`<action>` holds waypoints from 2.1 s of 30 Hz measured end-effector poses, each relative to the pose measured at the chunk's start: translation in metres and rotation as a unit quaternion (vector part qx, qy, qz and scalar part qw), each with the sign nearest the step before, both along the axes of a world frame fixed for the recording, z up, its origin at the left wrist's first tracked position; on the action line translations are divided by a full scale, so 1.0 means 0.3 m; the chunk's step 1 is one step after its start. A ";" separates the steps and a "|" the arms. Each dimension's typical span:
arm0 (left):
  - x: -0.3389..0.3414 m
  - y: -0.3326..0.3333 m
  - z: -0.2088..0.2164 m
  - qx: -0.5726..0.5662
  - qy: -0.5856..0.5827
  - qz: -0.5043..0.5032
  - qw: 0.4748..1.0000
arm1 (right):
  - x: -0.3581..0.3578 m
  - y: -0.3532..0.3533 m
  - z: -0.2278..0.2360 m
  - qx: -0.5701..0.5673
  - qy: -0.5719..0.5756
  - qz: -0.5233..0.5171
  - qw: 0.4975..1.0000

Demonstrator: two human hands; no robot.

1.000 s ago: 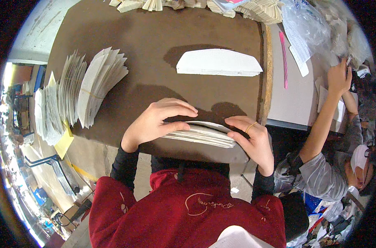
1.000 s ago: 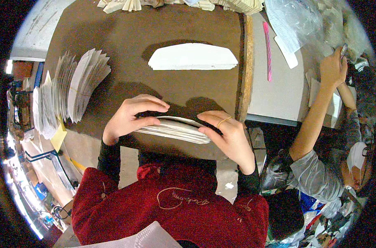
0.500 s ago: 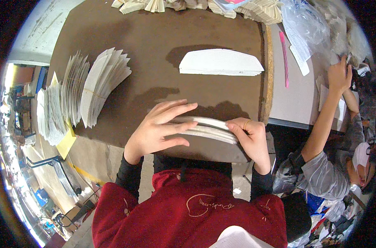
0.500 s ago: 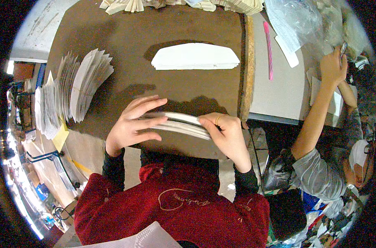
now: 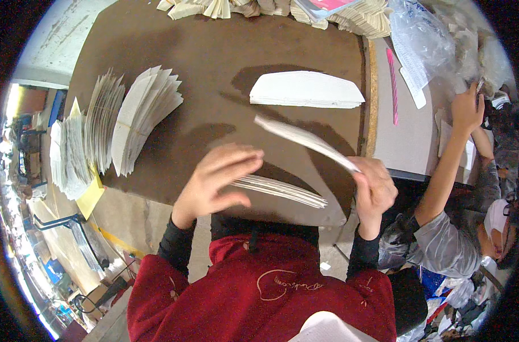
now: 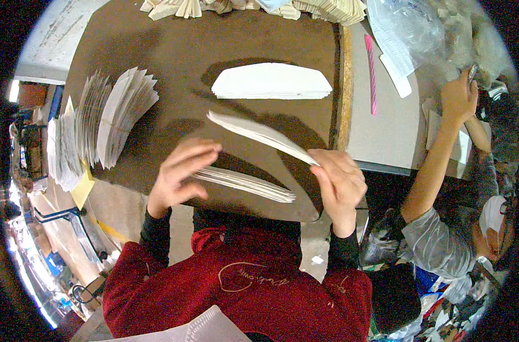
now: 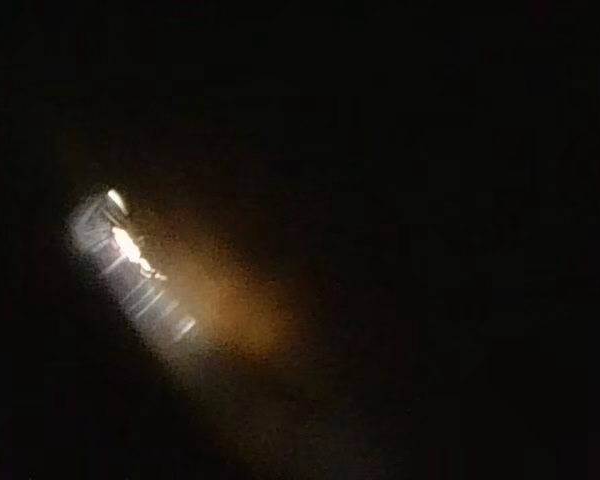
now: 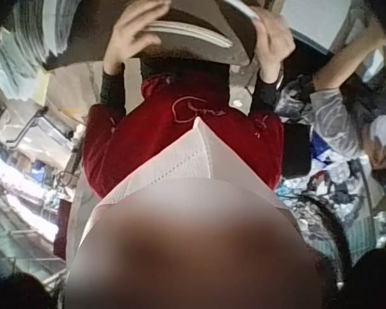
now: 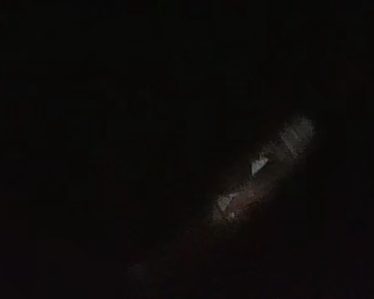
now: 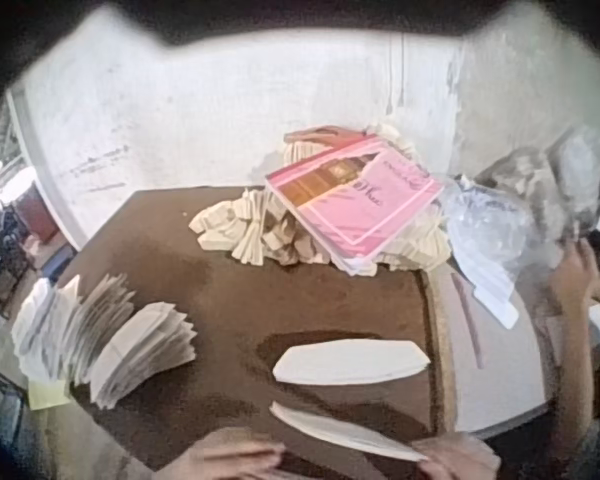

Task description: The person repeatedly folds white paper pieces in half and stacks them on the table. They handle the pieces one at a time, aligning edges and pressing folds before placing each folded piece into a growing stack.

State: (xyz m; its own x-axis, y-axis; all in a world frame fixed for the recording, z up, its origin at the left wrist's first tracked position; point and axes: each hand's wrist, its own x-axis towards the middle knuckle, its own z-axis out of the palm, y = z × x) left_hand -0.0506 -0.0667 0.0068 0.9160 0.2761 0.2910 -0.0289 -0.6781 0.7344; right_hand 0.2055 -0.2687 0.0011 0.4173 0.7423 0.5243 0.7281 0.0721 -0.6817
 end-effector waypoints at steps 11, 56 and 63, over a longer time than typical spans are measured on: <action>0.200 0.131 0.007 0.075 0.047 -0.089 0.992 | -0.022 0.023 -0.005 -0.164 0.157 -0.001 0.974; 0.228 0.121 -0.036 0.152 -0.011 -0.172 0.973 | -0.035 0.077 0.025 -0.214 0.400 -0.054 0.890; 0.224 0.106 -0.028 0.228 -0.019 -0.144 0.963 | -0.103 0.141 -0.016 -0.181 0.443 0.084 0.874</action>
